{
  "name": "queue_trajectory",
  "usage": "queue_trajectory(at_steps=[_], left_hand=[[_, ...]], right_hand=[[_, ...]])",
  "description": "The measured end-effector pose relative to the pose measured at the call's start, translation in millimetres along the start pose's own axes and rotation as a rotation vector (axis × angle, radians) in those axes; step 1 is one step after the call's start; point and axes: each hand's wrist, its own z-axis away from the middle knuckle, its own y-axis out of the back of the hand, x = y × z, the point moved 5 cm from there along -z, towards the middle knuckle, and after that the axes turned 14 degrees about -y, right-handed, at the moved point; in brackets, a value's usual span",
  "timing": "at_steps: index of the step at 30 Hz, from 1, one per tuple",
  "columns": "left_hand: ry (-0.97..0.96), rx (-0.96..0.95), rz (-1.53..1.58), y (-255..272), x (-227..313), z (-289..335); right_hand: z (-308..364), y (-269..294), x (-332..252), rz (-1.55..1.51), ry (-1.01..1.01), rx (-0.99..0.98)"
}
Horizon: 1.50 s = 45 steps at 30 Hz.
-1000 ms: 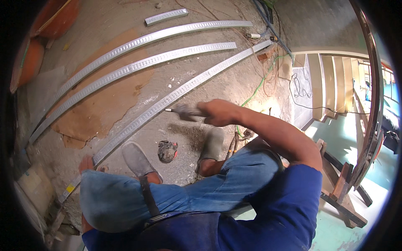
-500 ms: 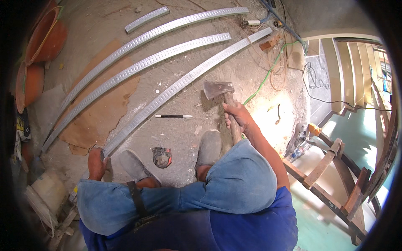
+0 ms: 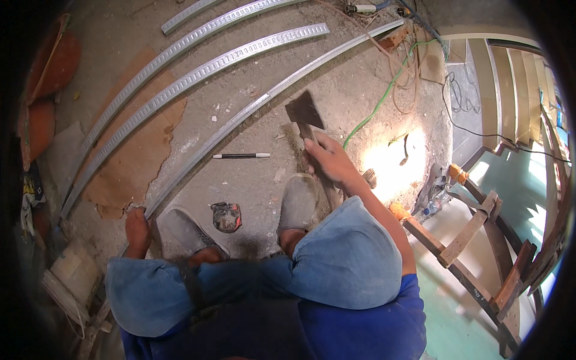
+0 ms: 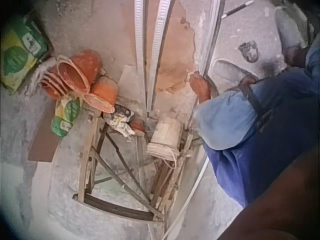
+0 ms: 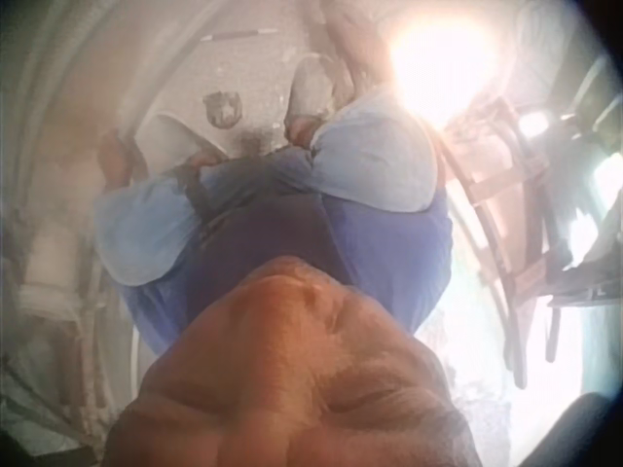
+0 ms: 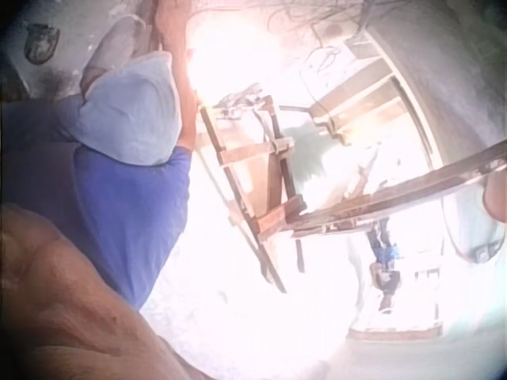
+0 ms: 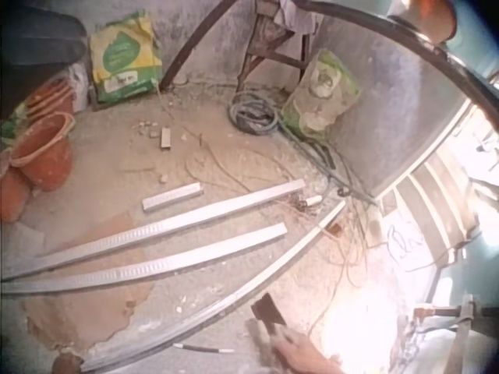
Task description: The person measures and marks metal strips with a tape measure and marker, then uses a hammer to strike and break the strips at the marked points. The person handles multiple strips one at a time, aligning them on the floor and breaking them into shorter pieces.
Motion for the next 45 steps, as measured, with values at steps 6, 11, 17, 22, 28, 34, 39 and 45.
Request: queue_trajectory(at_steps=[6, 11, 17, 22, 28, 34, 39, 45], left_hand=[[-0.004, -0.004, 0.003, -9.0, -3.0, 1.5], [-0.021, -0.029, -0.012, -18.9, -12.8, 7.2], [-0.017, -0.047, -0.017, -14.5, -10.8, 3.5], [-0.037, -0.057, 0.025, -9.3, -8.5, 0.8], [-0.055, -0.095, 0.011, -9.6, -7.4, -0.5], [0.049, -0.284, -0.053, -7.1, -10.5, 9.1], [0.017, -0.365, -0.092, -6.1, -13.4, 12.1], [-0.003, -0.384, -0.083, -14.3, -9.0, 11.8]], right_hand=[[-21.9, -4.8, -17.4, 0.376, 0.286, 0.33], [-28.7, -20.6, -39.5, 0.481, 0.308, 0.344], [-11.0, -39.5, -57.6, 0.561, 0.396, 0.417], [-37.1, -30.4, -60.4, 0.682, 0.434, 0.471], [-17.3, -31.4, -70.2, 0.639, 0.393, 0.496], [-46.2, -12.3, -64.7, 0.66, 0.283, 0.456], [-20.5, -28.9, -61.6, 0.606, 0.41, 0.468], [-31.5, -31.2, -48.2, 0.677, 0.329, 0.412]])
